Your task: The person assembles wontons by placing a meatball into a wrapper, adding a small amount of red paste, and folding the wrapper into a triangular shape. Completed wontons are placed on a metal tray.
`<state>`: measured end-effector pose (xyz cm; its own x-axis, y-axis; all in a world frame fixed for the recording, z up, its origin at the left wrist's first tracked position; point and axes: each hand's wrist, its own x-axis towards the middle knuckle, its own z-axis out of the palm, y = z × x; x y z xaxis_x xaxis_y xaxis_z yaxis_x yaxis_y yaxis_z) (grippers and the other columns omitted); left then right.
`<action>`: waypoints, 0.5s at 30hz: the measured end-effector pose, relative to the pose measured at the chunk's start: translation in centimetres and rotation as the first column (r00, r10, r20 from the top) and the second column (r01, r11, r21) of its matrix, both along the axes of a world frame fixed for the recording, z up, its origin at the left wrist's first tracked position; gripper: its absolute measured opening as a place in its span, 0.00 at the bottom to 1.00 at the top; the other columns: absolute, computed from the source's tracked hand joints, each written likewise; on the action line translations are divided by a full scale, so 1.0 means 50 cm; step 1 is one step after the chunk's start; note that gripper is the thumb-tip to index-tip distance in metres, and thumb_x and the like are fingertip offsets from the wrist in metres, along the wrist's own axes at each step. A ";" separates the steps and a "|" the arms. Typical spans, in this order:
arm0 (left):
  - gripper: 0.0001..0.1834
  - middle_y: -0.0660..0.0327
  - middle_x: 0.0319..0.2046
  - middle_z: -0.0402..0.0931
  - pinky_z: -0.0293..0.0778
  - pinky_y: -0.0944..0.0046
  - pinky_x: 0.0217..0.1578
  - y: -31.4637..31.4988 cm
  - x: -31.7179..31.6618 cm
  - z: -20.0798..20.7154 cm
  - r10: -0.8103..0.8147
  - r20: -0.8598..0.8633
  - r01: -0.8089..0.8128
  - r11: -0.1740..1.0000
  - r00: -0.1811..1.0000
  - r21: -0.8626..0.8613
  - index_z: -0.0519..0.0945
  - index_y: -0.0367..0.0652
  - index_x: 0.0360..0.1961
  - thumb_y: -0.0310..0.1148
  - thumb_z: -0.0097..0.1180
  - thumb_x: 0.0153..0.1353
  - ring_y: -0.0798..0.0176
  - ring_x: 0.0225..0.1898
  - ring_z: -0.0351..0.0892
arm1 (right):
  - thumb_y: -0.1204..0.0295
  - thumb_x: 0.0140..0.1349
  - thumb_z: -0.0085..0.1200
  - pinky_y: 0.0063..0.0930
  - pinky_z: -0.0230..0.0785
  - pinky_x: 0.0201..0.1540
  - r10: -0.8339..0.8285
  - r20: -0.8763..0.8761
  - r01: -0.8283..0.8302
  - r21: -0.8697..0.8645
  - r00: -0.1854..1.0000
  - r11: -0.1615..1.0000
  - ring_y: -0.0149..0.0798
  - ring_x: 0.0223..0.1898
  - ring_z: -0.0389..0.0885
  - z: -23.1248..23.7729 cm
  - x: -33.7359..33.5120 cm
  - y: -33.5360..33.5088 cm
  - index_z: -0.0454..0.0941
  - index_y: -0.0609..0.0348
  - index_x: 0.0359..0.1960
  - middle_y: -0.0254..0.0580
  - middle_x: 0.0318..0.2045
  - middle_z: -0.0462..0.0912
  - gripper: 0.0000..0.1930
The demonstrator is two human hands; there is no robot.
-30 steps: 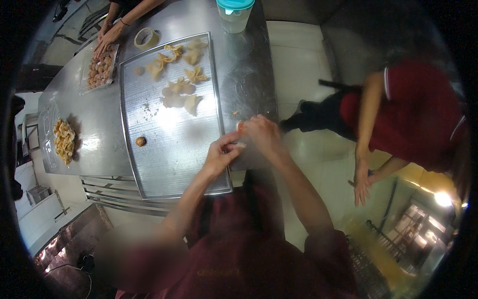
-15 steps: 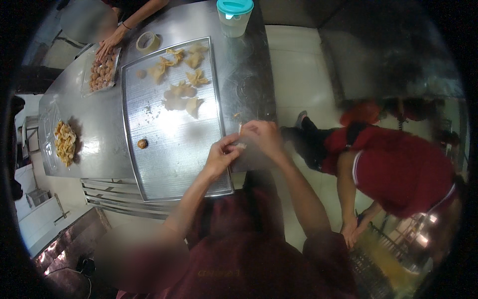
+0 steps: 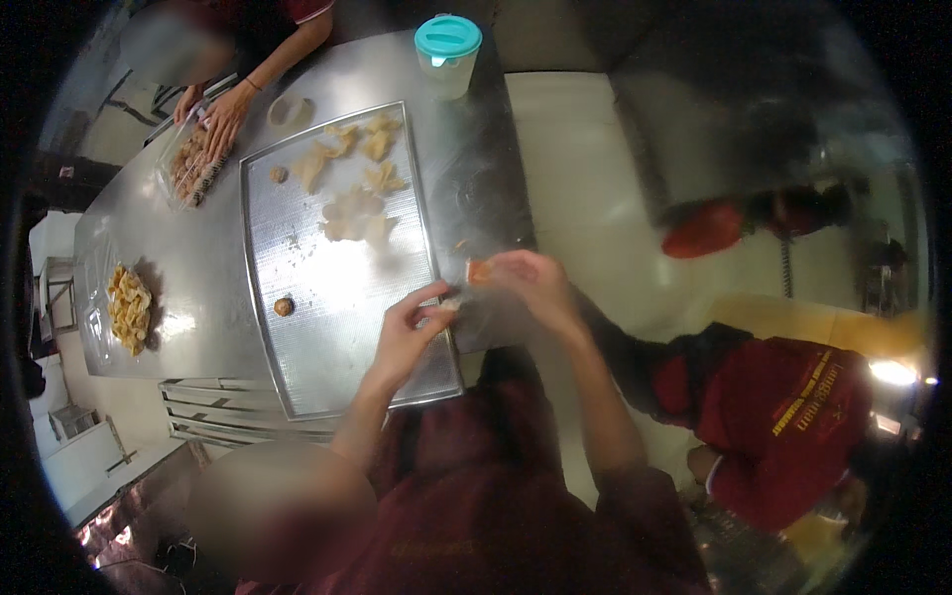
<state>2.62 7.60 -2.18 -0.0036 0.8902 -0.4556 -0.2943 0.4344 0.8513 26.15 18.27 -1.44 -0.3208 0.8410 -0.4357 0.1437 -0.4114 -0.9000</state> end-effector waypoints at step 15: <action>0.27 0.57 0.42 0.87 0.83 0.59 0.60 -0.074 -0.081 0.203 0.087 -0.094 -0.077 0.992 0.992 0.103 0.77 0.32 0.69 0.24 0.68 0.71 0.64 0.49 0.87 | 0.80 0.64 0.73 0.39 0.85 0.54 0.121 -0.663 0.322 0.505 0.739 0.801 0.46 0.49 0.89 0.522 -0.050 -0.198 0.81 0.68 0.49 0.56 0.48 0.84 0.15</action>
<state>-1.41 3.88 7.96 -0.1190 0.9255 -0.3594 -0.2385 0.3248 0.9152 23.66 8.37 24.65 -0.2243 0.8903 0.3964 -0.5594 0.2154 -0.8004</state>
